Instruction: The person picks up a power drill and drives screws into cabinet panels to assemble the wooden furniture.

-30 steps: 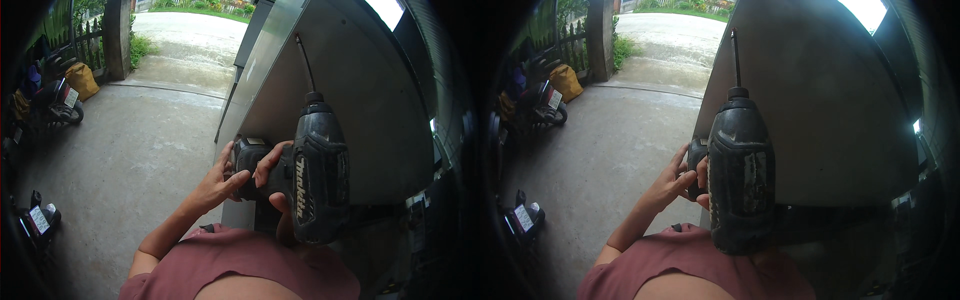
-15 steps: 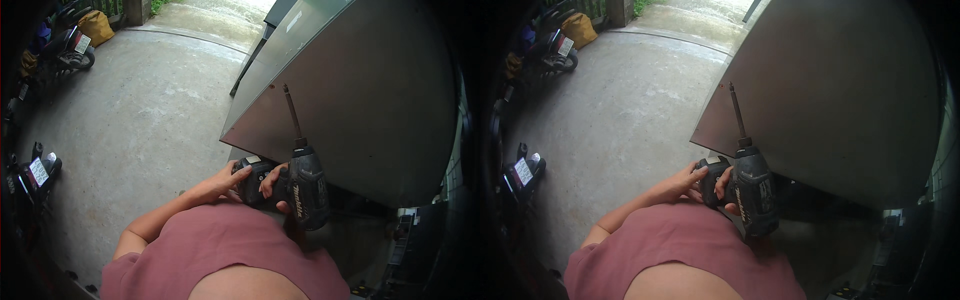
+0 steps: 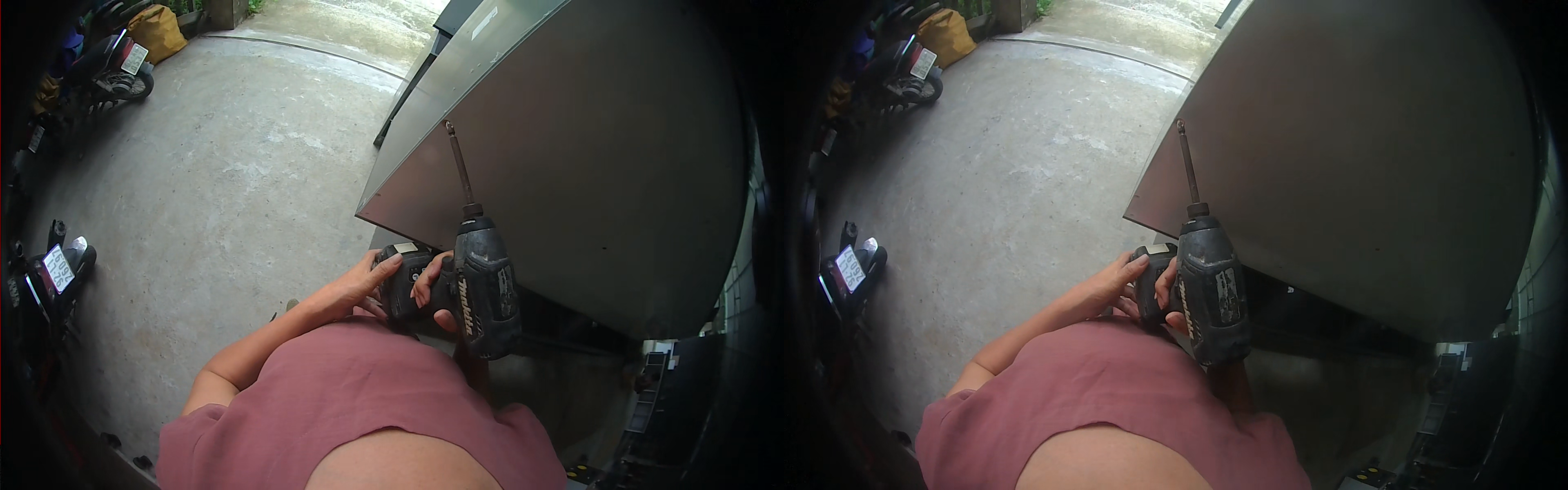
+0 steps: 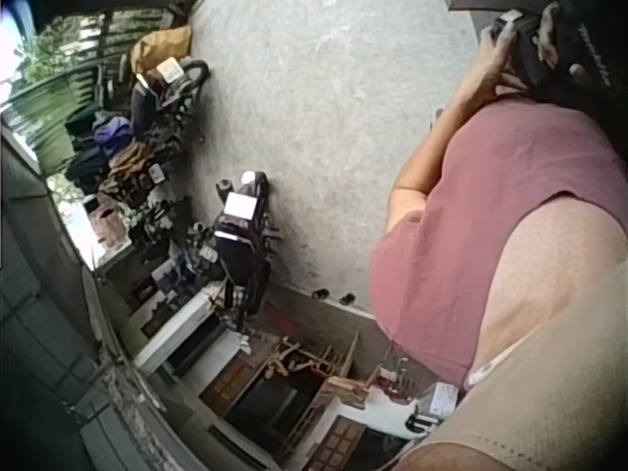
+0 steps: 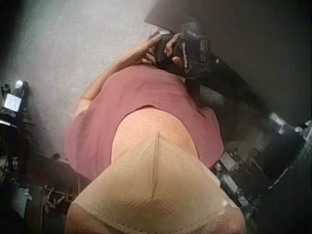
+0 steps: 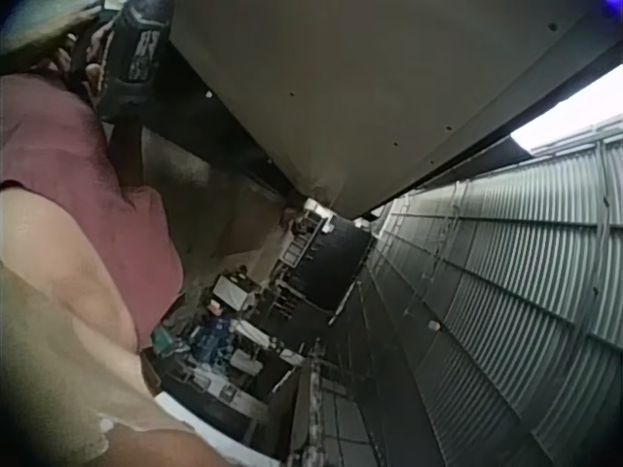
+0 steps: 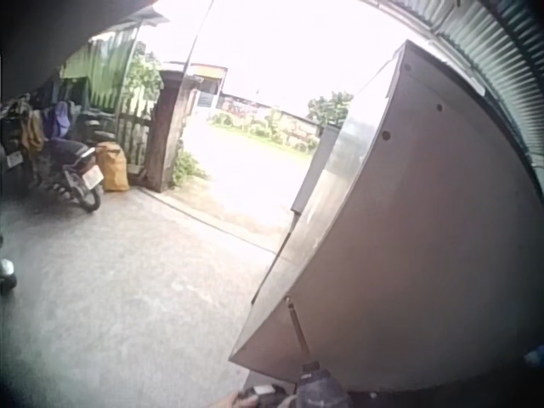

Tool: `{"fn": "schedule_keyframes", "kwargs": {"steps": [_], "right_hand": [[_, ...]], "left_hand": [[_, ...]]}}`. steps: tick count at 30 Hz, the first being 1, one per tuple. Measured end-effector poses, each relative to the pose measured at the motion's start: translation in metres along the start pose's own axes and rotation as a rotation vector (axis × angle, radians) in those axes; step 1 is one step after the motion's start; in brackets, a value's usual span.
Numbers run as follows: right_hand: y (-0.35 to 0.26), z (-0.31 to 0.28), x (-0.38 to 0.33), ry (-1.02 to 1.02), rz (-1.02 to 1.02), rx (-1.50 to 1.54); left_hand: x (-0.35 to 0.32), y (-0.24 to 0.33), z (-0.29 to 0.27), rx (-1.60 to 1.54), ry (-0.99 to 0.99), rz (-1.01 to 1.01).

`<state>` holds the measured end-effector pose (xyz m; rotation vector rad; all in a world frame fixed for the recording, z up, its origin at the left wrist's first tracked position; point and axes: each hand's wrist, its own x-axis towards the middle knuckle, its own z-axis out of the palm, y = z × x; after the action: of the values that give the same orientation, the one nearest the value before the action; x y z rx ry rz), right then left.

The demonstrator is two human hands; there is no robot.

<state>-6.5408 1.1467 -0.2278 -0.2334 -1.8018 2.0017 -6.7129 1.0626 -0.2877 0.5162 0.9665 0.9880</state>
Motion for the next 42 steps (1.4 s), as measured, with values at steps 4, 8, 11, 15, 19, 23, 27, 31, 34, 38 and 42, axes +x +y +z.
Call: {"fn": "schedule_keyframes", "kwargs": {"steps": [4, 8, 11, 15, 19, 23, 27, 31, 34, 38, 42], "right_hand": [[0.009, -0.006, -0.003, -0.037, -0.036, 0.020], [0.004, -0.006, -0.001, -0.064, -0.003, -0.091], [0.004, -0.005, 0.001, -0.036, 0.002, -0.049], [0.008, -0.004, -0.003, -0.061, 0.025, -0.139], [0.009, 0.008, -0.004, 0.084, 0.032, -0.202], [0.009, 0.017, -0.003, 0.147, 0.053, -0.175], [0.015, 0.021, -0.010, 0.159, 0.074, -0.097], [0.031, 0.018, -0.023, 0.110, 0.136, -0.065], [0.045, 0.018, -0.035, 0.137, 0.208, -0.108], [0.075, 0.010, -0.040, 0.101, 0.250, -0.092], [0.089, 0.006, -0.037, 0.116, 0.334, -0.076]], "left_hand": [[0.004, -0.003, -0.004, 0.026, -0.031, -0.053], [0.015, -0.014, -0.010, 0.035, -0.060, 0.002], [0.015, -0.009, -0.008, 0.041, -0.048, 0.014], [0.015, -0.012, -0.008, 0.038, -0.031, 0.019], [0.022, -0.016, -0.012, 0.040, 0.002, 0.035], [0.025, -0.016, -0.018, 0.056, 0.035, 0.030], [0.018, -0.025, -0.012, 0.029, 0.090, -0.055], [0.012, -0.034, -0.013, -0.025, 0.086, -0.152], [0.015, -0.047, -0.016, 0.002, 0.094, -0.257], [0.037, -0.087, -0.028, -0.140, 0.125, -0.324], [0.039, -0.099, -0.031, -0.310, 0.110, -0.426]]}}
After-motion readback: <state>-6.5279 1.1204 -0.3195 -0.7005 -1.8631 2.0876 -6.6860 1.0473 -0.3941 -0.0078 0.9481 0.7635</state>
